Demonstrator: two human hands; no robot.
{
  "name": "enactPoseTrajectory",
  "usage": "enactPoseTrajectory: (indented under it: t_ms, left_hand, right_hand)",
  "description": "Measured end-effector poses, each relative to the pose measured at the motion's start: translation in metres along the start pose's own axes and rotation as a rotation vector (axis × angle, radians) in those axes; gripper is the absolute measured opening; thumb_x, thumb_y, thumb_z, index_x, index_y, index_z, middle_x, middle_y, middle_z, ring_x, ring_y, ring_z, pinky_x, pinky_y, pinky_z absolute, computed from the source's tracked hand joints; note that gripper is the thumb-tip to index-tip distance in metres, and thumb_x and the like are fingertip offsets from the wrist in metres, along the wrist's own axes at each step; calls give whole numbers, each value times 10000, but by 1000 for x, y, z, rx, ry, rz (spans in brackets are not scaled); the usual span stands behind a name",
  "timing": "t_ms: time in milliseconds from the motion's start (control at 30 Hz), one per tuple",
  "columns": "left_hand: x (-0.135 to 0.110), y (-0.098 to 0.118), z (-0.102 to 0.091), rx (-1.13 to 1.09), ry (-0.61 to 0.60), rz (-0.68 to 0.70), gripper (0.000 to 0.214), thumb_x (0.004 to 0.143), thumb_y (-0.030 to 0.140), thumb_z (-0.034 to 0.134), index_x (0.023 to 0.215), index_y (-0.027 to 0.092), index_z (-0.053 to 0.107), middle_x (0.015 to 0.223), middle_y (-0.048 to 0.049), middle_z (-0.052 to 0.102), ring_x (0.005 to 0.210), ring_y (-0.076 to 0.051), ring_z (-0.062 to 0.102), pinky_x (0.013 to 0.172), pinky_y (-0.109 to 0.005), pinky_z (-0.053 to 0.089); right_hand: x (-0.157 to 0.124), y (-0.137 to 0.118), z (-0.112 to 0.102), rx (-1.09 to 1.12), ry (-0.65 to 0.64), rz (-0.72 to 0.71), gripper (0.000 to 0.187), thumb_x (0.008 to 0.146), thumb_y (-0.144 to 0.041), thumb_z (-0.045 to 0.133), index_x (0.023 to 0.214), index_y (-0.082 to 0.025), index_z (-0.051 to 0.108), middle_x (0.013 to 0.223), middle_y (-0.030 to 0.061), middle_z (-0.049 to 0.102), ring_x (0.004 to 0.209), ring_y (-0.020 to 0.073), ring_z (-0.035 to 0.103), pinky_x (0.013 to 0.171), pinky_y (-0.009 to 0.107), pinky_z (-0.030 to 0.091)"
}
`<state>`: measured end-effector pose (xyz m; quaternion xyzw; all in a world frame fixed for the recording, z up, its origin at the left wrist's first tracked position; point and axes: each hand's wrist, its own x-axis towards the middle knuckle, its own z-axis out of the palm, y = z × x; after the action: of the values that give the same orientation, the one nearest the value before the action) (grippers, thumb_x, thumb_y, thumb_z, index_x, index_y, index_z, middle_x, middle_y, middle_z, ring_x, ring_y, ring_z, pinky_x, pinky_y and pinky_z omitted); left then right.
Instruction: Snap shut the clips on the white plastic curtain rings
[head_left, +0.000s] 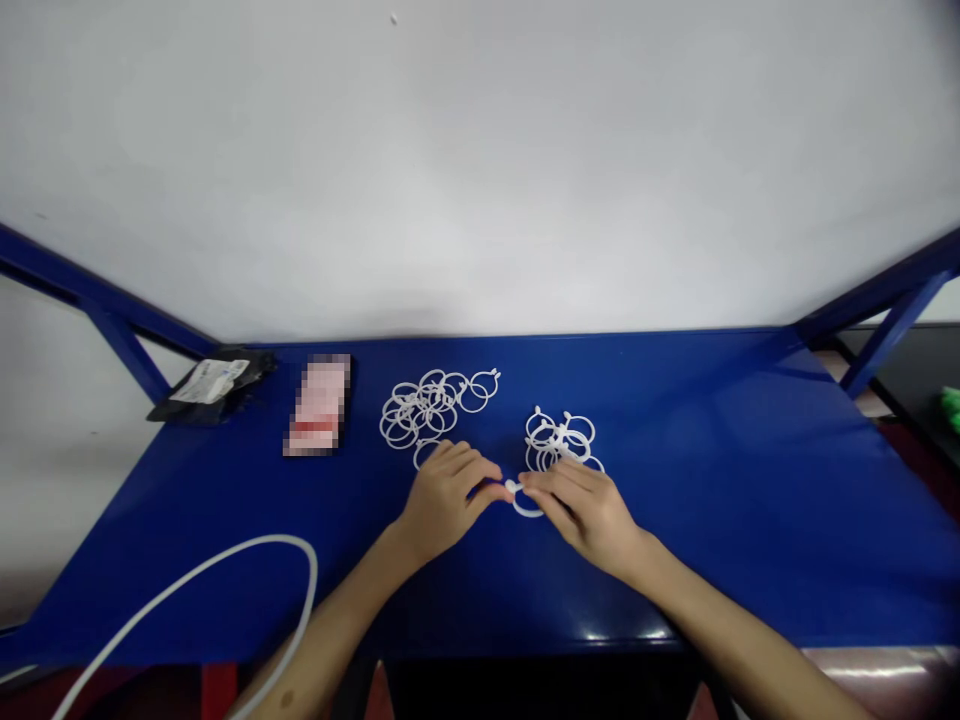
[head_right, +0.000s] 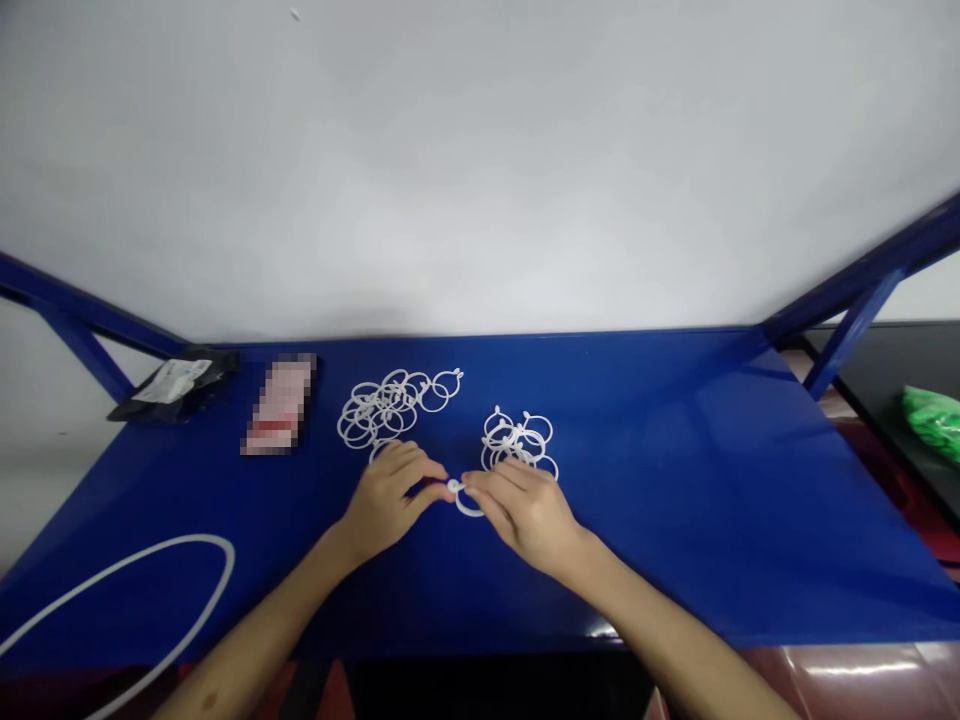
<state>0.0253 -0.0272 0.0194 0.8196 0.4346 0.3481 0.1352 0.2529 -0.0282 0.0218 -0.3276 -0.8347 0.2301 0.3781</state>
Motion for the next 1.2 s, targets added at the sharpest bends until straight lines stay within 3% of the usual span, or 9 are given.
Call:
enactPoseTrajectory:
  t_ms: [67,167,300,467,633,733,933,1033,1200]
  left_hand:
    - [0,-8,-12,266,-5,8,203,935,364,659,809,205,667,766,-5,723,711,-176,605,747,-354,401]
    - [-3,-19,-23,540,-81,-96,273,911,451,663,838,188,670,803,-52,729,800,-249,627,780,-400,392]
    - [-8,-20,-15,618,-205,-130,134,942,309,617,936,190,679,804,-67,725,816,-270,613,778,-410,395]
    - [-9,1,4,225,-193,-122,161,908,96,561,981,204,655,856,-34,724,800,-212,608,750,-362,429]
    - [-2,17,0,-474,-265,-405,83,894,181,605,970,215,600,880,-6,729,782,-150,648,720,-294,479]
    - [1,15,-6,-795,-323,-549,82,920,252,581,970,204,537,804,-13,730,729,-140,650,675,-285,466]
    - [-1,6,-4,-1105,-407,-612,182,931,350,597,999,199,525,744,-23,706,678,-132,621,651,-287,444]
    - [-4,5,1,-1111,-380,-633,223,935,391,611,1030,198,552,774,-28,703,712,-140,627,685,-297,458]
    - [-4,3,-1,-1174,-328,-587,322,898,451,671,1079,189,622,904,-66,701,857,-179,649,779,-329,490]
  right_hand:
    - [1,8,-4,-126,73,14,211,975,-167,591,1155,-219,690,938,55,739,796,179,647,719,344,556]
    - [2,23,-12,-289,173,71,245,955,-168,621,1173,-236,711,932,67,715,827,205,599,733,375,527]
    - [5,35,-18,-475,181,169,281,959,-209,611,1219,-238,712,997,104,686,862,243,547,729,407,511]
    - [6,28,-16,-492,209,168,277,960,-200,602,1220,-217,697,1069,120,655,907,247,542,784,424,520]
    - [4,8,-10,-257,48,-32,274,955,-159,584,1215,-189,665,1078,104,685,958,225,619,814,392,545]
    - [3,0,-1,-81,-62,-62,239,975,-204,574,1205,-199,638,1082,83,706,935,189,658,808,356,572]
    - [-4,-3,14,212,-8,90,32,977,-236,600,978,-209,583,934,46,713,818,137,695,698,270,587]
    - [-8,-4,17,279,9,215,69,976,-240,592,1037,-207,593,752,-9,657,634,109,646,554,218,547]
    - [-8,-5,19,529,1,463,200,972,-294,608,1155,-216,628,759,-16,672,559,96,666,503,195,562]
